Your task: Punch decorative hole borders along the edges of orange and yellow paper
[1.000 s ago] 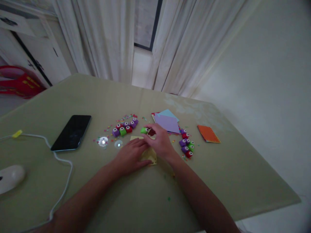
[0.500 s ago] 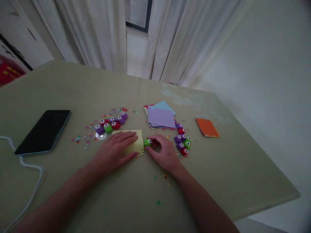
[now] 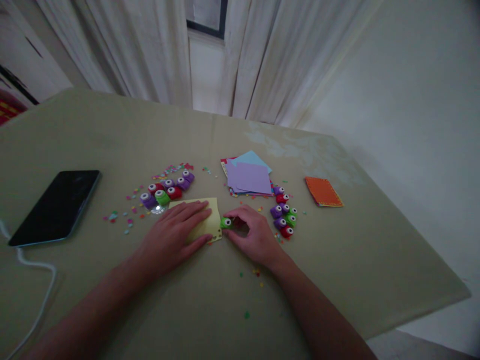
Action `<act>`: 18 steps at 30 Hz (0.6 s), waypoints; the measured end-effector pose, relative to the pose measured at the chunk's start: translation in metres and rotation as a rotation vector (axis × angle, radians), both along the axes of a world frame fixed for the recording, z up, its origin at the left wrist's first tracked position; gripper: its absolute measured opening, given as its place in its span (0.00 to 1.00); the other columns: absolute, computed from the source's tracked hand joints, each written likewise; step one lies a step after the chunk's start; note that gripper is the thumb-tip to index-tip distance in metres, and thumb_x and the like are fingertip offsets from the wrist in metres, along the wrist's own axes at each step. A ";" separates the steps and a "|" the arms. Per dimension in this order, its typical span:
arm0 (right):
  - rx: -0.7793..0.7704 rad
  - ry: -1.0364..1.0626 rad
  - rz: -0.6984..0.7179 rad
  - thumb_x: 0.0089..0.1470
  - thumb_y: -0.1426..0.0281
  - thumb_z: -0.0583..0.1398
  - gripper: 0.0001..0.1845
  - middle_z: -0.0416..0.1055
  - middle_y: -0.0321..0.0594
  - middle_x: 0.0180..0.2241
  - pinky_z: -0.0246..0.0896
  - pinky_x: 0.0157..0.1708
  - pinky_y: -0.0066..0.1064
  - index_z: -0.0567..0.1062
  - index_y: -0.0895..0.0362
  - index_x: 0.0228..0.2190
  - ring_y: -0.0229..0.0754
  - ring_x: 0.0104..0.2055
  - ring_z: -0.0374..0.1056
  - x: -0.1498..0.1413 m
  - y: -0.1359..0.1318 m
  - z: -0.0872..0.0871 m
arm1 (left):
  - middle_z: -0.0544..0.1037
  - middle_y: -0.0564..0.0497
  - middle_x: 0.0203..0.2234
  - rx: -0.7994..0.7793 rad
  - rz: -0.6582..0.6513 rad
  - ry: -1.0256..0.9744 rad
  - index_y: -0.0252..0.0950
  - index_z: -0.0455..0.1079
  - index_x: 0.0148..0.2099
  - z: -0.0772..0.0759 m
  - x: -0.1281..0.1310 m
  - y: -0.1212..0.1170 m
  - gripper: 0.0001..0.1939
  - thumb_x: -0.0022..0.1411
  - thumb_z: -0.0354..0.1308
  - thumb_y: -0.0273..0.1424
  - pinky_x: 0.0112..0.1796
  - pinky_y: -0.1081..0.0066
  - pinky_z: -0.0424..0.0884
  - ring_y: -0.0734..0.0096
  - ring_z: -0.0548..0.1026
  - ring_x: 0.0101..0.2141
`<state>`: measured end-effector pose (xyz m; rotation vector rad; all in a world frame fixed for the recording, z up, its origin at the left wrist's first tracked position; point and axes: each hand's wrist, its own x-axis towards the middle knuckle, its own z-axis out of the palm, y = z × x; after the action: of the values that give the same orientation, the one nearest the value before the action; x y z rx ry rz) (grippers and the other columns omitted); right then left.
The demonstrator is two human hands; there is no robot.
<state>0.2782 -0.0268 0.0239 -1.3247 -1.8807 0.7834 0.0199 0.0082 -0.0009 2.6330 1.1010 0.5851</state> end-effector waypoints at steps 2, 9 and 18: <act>-0.002 -0.011 0.017 0.56 0.80 0.69 0.16 0.77 0.42 0.42 0.69 0.44 0.33 0.82 0.56 0.46 0.43 0.42 0.73 0.002 0.000 0.001 | 0.70 0.43 0.70 0.003 0.003 0.015 0.40 0.69 0.71 0.001 0.000 -0.001 0.31 0.76 0.53 0.51 0.66 0.46 0.66 0.47 0.71 0.66; -0.015 0.001 0.040 0.58 0.78 0.70 0.14 0.79 0.42 0.43 0.70 0.46 0.34 0.82 0.56 0.47 0.43 0.43 0.75 0.004 0.001 0.000 | 0.68 0.44 0.72 0.011 0.019 0.057 0.40 0.66 0.73 0.000 0.001 -0.002 0.32 0.77 0.52 0.52 0.68 0.47 0.63 0.48 0.68 0.68; -0.047 0.025 0.017 0.59 0.76 0.70 0.14 0.80 0.42 0.42 0.72 0.44 0.35 0.82 0.55 0.47 0.43 0.40 0.76 0.005 0.002 -0.002 | 0.66 0.44 0.73 0.015 0.012 0.100 0.39 0.64 0.75 0.001 0.002 -0.003 0.35 0.77 0.49 0.55 0.69 0.49 0.60 0.50 0.66 0.70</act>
<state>0.2828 -0.0248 0.0216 -1.3236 -1.8658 0.8544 0.0221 0.0052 0.0001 2.6962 1.1451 0.4704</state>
